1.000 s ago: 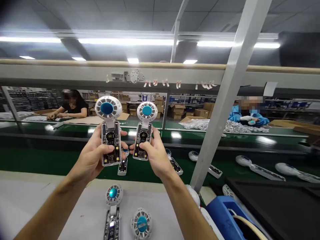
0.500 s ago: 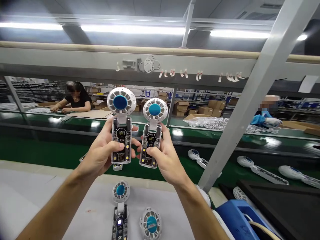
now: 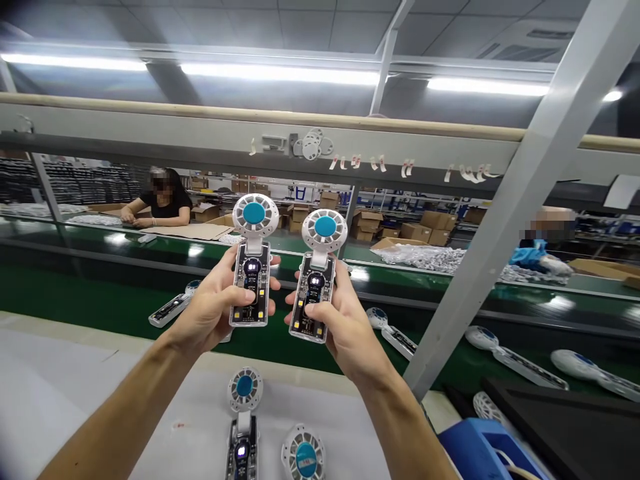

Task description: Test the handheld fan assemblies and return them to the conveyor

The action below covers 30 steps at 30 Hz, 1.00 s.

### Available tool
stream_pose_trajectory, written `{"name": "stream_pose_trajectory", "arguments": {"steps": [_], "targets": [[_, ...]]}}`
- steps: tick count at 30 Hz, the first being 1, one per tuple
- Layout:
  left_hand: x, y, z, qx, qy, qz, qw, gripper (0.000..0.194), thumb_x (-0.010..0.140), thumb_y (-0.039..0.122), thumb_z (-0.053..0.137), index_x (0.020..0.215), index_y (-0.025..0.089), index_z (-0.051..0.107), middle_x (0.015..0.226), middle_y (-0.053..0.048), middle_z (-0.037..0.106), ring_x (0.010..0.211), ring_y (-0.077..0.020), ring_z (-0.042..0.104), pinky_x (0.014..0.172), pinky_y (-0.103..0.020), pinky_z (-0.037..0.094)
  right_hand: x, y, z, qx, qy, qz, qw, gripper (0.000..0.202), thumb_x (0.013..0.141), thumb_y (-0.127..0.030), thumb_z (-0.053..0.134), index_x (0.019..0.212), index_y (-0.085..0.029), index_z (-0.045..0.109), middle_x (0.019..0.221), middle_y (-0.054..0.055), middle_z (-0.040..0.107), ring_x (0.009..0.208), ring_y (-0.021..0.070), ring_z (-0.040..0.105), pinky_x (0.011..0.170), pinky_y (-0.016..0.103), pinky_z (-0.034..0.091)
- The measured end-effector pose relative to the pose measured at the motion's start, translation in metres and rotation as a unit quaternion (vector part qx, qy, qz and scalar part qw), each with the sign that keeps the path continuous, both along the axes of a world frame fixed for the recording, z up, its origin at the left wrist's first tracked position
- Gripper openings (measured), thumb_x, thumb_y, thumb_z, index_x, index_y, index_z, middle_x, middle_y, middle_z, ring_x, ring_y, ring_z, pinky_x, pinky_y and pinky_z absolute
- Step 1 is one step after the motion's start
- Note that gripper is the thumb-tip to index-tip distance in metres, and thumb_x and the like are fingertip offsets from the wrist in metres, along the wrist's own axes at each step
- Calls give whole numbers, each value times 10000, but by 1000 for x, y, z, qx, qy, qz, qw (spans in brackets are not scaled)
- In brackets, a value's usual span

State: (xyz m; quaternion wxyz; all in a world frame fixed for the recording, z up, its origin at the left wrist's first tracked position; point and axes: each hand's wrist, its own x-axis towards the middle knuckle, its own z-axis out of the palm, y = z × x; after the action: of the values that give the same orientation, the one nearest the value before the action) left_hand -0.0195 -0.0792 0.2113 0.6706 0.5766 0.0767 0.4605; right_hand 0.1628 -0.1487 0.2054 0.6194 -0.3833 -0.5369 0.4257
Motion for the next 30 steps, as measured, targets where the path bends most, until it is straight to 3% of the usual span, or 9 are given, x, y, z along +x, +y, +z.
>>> {"name": "stream_pose_trajectory", "arguments": {"steps": [3, 8, 13, 18, 30], "targets": [[-1, 1, -1, 6, -6, -2, 1000, 723, 706, 59, 640, 1342, 220, 338, 968, -54, 684, 667, -171, 693, 578, -264, 564, 4, 1, 0, -2, -6, 5, 1000, 655, 736, -184, 655, 1336, -279, 411, 998, 33, 673, 701, 169, 681, 629, 310, 564], [1, -5, 0, 1, 12, 3, 1000, 713, 748, 107, 660, 1365, 224, 323, 1023, -82, 686, 676, -183, 704, 574, -272, 567, 4, 0, 1, 9, 8, -12, 1000, 675, 766, -203, 647, 1375, -285, 369, 975, 31, 682, 712, 177, 688, 672, 342, 582], [7, -12, -1, -20, -9, 49, 999, 655, 761, 114, 648, 1333, 218, 347, 1084, -93, 674, 655, -159, 694, 583, -283, 577, 5, -1, 3, 14, 5, -20, 1000, 636, 777, -201, 623, 1361, -275, 384, 962, 22, 673, 682, 167, 675, 622, 323, 577], [8, -12, -3, -16, -7, 23, 1000, 569, 784, 123, 623, 1293, 208, 383, 1047, -95, 690, 656, -167, 692, 594, -297, 578, 6, 0, 2, 17, 16, -5, 1000, 748, 749, -202, 645, 1418, -277, 318, 917, 15, 675, 664, 170, 672, 603, 319, 571], [11, -9, -8, -8, -20, 23, 999, 517, 792, 135, 616, 1264, 202, 417, 971, -67, 697, 652, -171, 690, 590, -293, 570, 4, -2, 6, 10, 13, 9, 1000, 710, 761, -187, 627, 1401, -262, 329, 880, 6, 674, 662, 158, 658, 596, 294, 562]]}}
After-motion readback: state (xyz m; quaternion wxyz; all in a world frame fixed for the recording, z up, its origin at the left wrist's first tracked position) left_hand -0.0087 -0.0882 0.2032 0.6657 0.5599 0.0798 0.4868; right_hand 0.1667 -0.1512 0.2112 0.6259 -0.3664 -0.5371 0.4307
